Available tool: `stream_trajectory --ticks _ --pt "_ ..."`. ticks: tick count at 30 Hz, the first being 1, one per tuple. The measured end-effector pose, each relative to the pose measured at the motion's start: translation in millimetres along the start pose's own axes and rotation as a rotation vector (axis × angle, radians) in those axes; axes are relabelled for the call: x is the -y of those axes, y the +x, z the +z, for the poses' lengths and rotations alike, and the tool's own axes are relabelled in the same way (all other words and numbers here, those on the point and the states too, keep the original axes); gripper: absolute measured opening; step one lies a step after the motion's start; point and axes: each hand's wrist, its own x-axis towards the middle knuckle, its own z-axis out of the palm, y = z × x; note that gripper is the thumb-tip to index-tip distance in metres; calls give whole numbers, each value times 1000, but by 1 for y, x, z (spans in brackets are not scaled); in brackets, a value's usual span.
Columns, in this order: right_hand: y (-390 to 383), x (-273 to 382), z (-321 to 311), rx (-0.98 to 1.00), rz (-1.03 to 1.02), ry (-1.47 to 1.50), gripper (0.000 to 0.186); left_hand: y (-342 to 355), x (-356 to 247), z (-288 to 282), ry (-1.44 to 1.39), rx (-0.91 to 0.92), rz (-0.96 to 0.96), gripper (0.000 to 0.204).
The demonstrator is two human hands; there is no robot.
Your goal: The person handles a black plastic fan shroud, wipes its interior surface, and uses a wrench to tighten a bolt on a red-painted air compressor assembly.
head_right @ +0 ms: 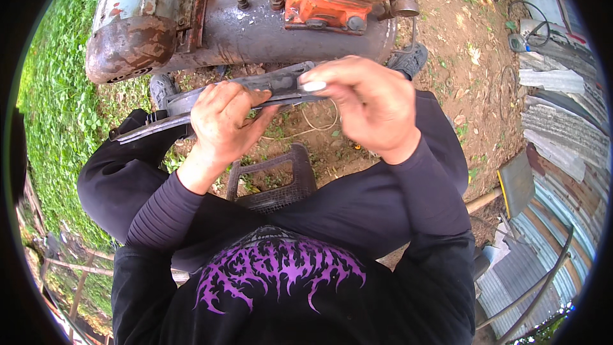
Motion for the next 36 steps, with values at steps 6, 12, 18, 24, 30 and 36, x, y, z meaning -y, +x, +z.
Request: stream_trajectory --ticks 6,12,18,24,30,36 --pt "19 8 45 273 -197 -369 27 -6 2 2 14 -29 -1 31" --pt "18 16 53 230 -287 -424 31 -6 4 4 -18 -81 2 30" --pt "13 19 27 -203 -35 173 13 -3 2 1 -2 -18 13 34" --pt "-14 -8 -15 -196 106 211 14 -1 2 1 -27 -16 -9 34" --pt "-28 -17 -10 -188 169 293 13 1 1 1 -17 -6 -27 32" --pt "5 -2 10 101 -88 -123 21 -1 3 4 4 -9 -15 33"
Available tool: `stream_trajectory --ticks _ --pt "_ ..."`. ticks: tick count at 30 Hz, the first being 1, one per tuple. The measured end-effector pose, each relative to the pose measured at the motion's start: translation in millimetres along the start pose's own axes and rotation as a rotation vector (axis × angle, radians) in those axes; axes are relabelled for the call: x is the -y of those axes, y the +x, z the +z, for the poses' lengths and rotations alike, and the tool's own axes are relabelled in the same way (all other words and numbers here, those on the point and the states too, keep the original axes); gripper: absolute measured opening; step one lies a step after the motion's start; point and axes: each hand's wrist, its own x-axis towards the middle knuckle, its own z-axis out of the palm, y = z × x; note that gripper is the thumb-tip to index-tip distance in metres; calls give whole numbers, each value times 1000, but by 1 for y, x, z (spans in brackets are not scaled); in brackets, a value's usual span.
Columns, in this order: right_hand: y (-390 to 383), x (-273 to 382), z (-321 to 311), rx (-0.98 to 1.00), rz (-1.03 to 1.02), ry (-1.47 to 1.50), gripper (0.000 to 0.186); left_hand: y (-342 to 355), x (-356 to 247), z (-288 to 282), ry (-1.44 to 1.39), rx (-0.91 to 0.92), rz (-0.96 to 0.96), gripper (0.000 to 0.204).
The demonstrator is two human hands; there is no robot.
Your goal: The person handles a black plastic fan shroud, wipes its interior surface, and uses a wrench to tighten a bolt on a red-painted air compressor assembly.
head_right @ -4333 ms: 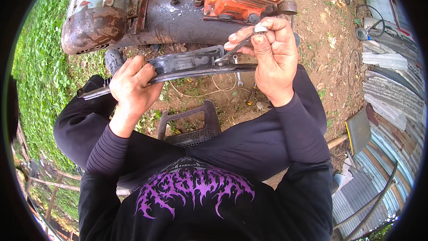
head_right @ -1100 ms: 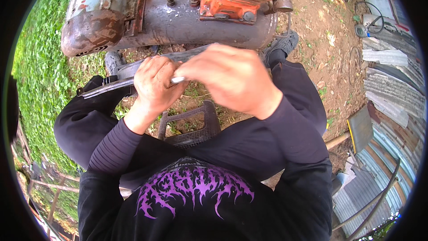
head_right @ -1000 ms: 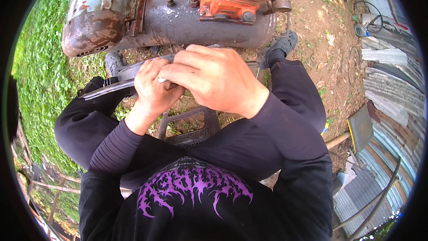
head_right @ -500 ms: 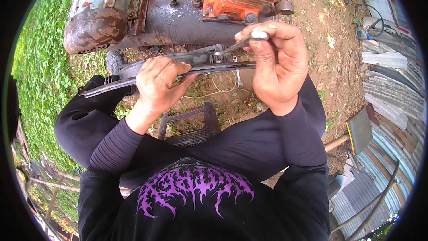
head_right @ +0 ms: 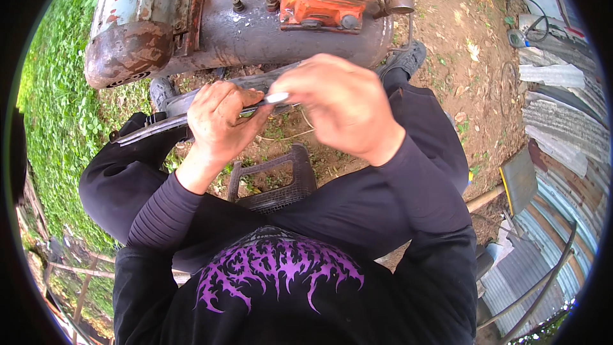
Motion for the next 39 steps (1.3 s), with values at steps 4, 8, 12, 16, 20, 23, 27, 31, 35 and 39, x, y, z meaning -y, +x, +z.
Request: stream_trajectory --ticks 4,8,12,16,20,23,27,31,35,39 --pt "12 12 40 131 -86 -266 28 -6 3 1 5 -50 7 36" --pt "17 17 48 154 -108 -318 27 -11 7 4 14 -77 27 38" --pt "15 17 44 86 -197 -232 26 -3 4 -3 -24 -49 14 35" --pt "10 24 18 -255 16 156 19 2 -1 -1 28 -37 -18 30" --pt "-9 -7 -20 -413 180 371 17 3 -3 -4 -9 -20 11 32" --pt "-19 -11 -17 -394 248 420 15 4 -2 -3 -15 -32 14 32" --pt "-26 -16 -15 -400 228 469 13 5 -2 -2 -4 -19 6 31" --pt "-28 -16 -12 -470 286 532 15 5 -2 -3 -3 -17 -8 30" --pt "-36 -15 -7 -497 305 559 18 4 -3 -3 15 -11 -16 29" --pt "-38 -13 -2 -473 240 517 18 4 -3 -2 13 -18 -16 29"
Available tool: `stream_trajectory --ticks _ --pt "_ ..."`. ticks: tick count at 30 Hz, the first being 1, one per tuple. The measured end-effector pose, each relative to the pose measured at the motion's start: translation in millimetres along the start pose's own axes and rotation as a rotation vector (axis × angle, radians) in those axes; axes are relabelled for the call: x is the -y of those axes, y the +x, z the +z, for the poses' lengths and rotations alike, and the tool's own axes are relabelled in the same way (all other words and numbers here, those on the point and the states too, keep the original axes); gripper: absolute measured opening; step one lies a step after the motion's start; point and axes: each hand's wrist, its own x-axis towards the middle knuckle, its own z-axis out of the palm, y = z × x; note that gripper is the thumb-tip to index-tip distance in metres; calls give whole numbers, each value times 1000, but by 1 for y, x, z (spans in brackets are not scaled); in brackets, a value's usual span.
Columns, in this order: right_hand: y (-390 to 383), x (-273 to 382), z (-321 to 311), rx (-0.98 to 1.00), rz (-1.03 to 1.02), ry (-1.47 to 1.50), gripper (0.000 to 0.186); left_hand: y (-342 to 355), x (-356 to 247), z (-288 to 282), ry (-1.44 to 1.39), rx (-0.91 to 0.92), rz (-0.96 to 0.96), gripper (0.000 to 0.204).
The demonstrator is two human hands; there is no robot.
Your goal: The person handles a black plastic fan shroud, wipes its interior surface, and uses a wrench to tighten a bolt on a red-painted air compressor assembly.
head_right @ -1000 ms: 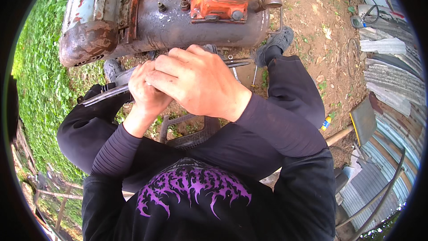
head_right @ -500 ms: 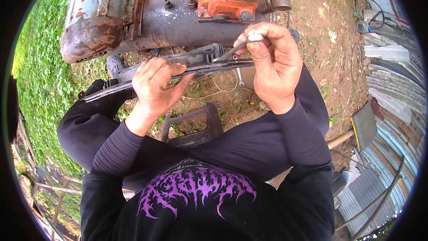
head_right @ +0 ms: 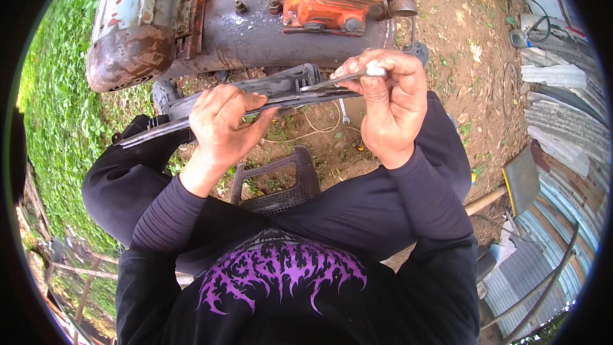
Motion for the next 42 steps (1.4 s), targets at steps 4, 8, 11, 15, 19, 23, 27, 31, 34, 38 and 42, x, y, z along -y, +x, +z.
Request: stream_trajectory --ticks 4,8,11,15,19,23,27,31,34,38,42 --pt "-4 -6 6 142 -118 -76 16 3 0 0 -23 -10 21 32" --pt "19 10 33 310 -172 -410 27 -1 1 1 -8 -1 16 34" --pt "22 2 58 533 -277 -574 33 -5 2 0 15 9 17 35" --pt "23 5 75 608 -346 -794 28 -6 4 2 15 -55 23 34" --pt "27 10 75 650 -503 -812 27 -5 6 2 -10 -28 18 34" --pt "29 25 68 427 -456 -532 23 -3 1 -2 17 -12 3 33" --pt "32 27 29 85 -137 -141 13 0 -1 0 -10 -13 2 32" --pt "20 19 -2 86 -35 -132 14 0 -1 -2 -14 -11 6 32" --pt "9 14 -6 79 17 -110 15 1 0 -1 -13 -4 1 32" --pt "8 10 -15 97 16 -105 13 1 1 1 -20 -5 -1 32" --pt "19 9 -25 184 15 -166 13 2 0 0 -17 -5 1 32"
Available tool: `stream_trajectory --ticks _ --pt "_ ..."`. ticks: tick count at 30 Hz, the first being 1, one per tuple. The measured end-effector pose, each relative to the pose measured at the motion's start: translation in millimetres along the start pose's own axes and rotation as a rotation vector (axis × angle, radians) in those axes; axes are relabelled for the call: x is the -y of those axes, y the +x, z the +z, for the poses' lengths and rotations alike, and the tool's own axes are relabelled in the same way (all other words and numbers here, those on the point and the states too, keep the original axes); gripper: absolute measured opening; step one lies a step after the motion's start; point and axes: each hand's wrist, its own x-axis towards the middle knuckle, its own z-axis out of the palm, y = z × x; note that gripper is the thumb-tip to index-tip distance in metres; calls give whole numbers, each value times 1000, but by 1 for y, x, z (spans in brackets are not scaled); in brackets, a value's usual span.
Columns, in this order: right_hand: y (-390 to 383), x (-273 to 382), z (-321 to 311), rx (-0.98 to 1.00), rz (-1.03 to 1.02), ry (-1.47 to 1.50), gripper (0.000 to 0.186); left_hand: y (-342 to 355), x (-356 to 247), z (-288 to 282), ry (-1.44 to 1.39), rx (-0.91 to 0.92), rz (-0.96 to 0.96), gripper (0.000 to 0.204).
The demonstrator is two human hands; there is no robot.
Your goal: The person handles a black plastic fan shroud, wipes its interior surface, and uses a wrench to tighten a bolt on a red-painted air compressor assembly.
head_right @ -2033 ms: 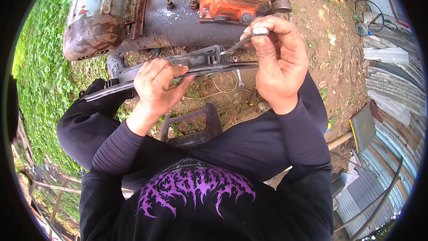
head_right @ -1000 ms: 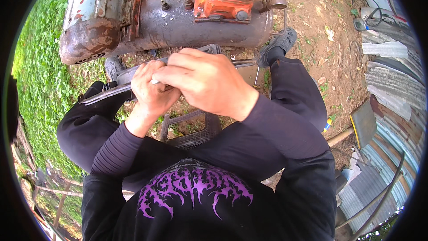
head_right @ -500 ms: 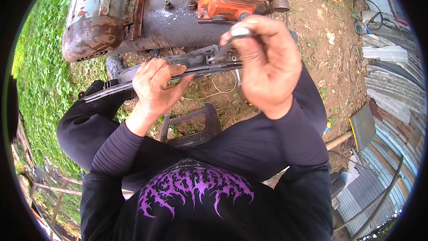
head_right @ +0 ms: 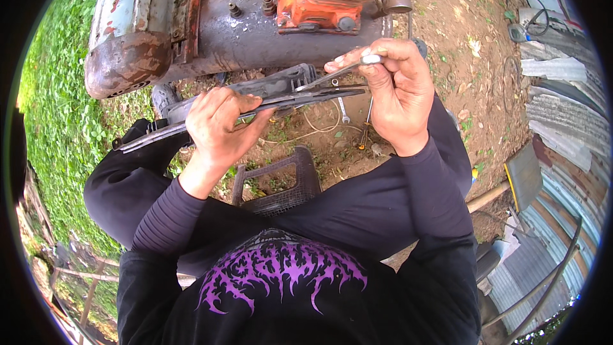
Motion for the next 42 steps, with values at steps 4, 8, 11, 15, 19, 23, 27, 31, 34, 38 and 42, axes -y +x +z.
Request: stream_trajectory --ticks 4,8,11,15,19,23,27,31,34,38,42 --pt "-6 -4 7 56 -85 -37 11 0 0 1 -6 -5 0 32" --pt "-2 5 37 86 -163 -185 16 0 -1 1 -2 -19 7 32" --pt "12 14 54 210 -196 -408 26 -4 0 2 30 17 12 33" --pt "23 15 102 394 -320 -746 25 -11 13 9 32 -92 52 38" --pt "28 24 105 413 -332 -864 24 -10 15 9 4 -93 41 36" --pt "22 19 92 246 -449 -575 31 -6 10 4 18 -45 35 35" --pt "16 34 51 -135 -93 47 11 -2 2 2 16 -14 9 33" --pt "2 14 6 -152 -58 -40 14 -6 1 2 45 23 4 34" --pt "-9 6 5 -129 -20 17 13 -4 4 3 13 -10 6 35" --pt "-15 2 4 -73 2 46 14 1 2 2 16 -9 0 32" --pt "-8 1 9 -90 36 90 11 -3 3 3 38 4 14 34"
